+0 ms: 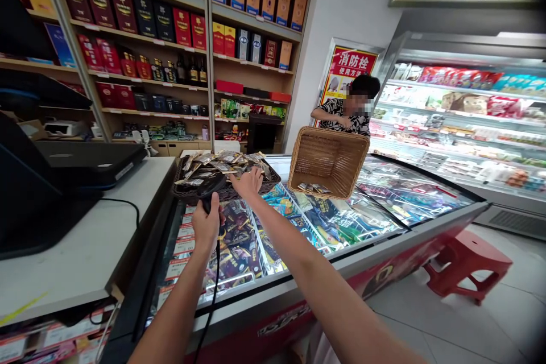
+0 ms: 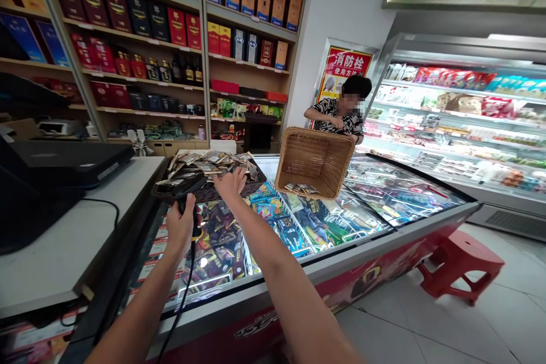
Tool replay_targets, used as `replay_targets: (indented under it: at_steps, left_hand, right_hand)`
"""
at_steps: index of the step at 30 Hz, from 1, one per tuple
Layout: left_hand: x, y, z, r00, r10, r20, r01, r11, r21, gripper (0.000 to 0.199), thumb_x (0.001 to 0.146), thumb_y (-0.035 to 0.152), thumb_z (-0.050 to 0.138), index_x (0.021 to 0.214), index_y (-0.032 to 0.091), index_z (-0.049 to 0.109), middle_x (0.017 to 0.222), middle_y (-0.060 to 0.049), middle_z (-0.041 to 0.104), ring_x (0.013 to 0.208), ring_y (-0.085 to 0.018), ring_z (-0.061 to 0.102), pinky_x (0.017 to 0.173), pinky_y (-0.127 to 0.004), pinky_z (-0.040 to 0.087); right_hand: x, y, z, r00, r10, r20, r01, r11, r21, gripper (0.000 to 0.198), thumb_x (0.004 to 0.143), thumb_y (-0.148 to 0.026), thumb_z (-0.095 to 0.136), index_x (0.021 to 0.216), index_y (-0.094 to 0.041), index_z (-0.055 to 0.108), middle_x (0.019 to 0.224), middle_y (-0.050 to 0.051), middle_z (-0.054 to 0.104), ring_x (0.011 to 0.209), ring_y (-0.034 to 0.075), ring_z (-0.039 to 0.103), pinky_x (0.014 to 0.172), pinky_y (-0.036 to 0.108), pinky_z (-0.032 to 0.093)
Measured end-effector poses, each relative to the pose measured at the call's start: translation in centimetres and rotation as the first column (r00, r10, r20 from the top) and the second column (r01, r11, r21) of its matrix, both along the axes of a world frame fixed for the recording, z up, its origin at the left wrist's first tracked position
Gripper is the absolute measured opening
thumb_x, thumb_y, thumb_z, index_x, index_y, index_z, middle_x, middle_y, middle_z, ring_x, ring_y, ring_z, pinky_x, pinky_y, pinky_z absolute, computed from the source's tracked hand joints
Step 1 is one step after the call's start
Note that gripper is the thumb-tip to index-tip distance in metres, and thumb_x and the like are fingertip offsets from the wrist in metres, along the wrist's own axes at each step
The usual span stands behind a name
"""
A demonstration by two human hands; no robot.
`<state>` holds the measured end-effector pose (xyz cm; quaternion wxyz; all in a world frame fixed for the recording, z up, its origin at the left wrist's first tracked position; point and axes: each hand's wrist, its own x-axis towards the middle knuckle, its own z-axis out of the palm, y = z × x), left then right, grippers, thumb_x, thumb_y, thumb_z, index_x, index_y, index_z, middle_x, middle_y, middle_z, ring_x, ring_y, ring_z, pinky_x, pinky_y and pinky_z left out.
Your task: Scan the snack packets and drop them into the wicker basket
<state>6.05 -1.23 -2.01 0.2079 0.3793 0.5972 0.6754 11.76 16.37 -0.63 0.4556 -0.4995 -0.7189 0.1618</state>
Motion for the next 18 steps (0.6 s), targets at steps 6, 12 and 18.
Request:
replay_targets:
  at_steps: [6,12,18]
  left_hand:
    - [0.2,0.1,0.1,0.997,0.079,0.005,-0.079,0.996,0.030,0.048,0.087,0.072,0.060,0.085,0.025,0.054,0.065,0.004,0.060,0.044,-0.015,0.056,0.042,-0.026,0.042]
    - [0.7,0.2,0.0,1.000,-0.030,0.001,0.030,0.997,0.075,0.050,0.085,0.074,0.064,0.083,0.025,0.055,0.065,0.003,0.061,0.044,-0.015,0.055,0.042,-0.027,0.042]
    - [1.2,0.0,0.1,0.969,-0.249,-0.002,0.248,0.963,0.107,0.052,0.083,0.073,0.068,0.078,0.024,0.055,0.062,0.002,0.059,0.044,-0.012,0.051,0.043,-0.026,0.040]
  right_hand:
    - [-0.3,-0.4,0.6,0.982,-0.144,-0.125,0.127,0.982,-0.139,0.028,0.074,-0.043,0.085,0.082,-0.018,0.074,0.125,0.019,0.065,0.128,0.040,0.050,0.111,0.051,0.035]
    - [5.1,0.0,1.4,0.909,-0.092,-0.407,0.026,0.986,-0.164,0.017,0.075,-0.030,0.074,0.088,-0.022,0.067,0.081,0.002,0.068,0.082,0.022,0.063,0.079,0.032,0.047]
    - [11.0,-0.9,0.5,0.740,0.027,-0.672,-0.147,0.981,-0.123,0.041,0.076,-0.051,0.074,0.102,-0.019,0.067,0.082,0.000,0.067,0.067,0.015,0.056,0.058,0.025,0.043]
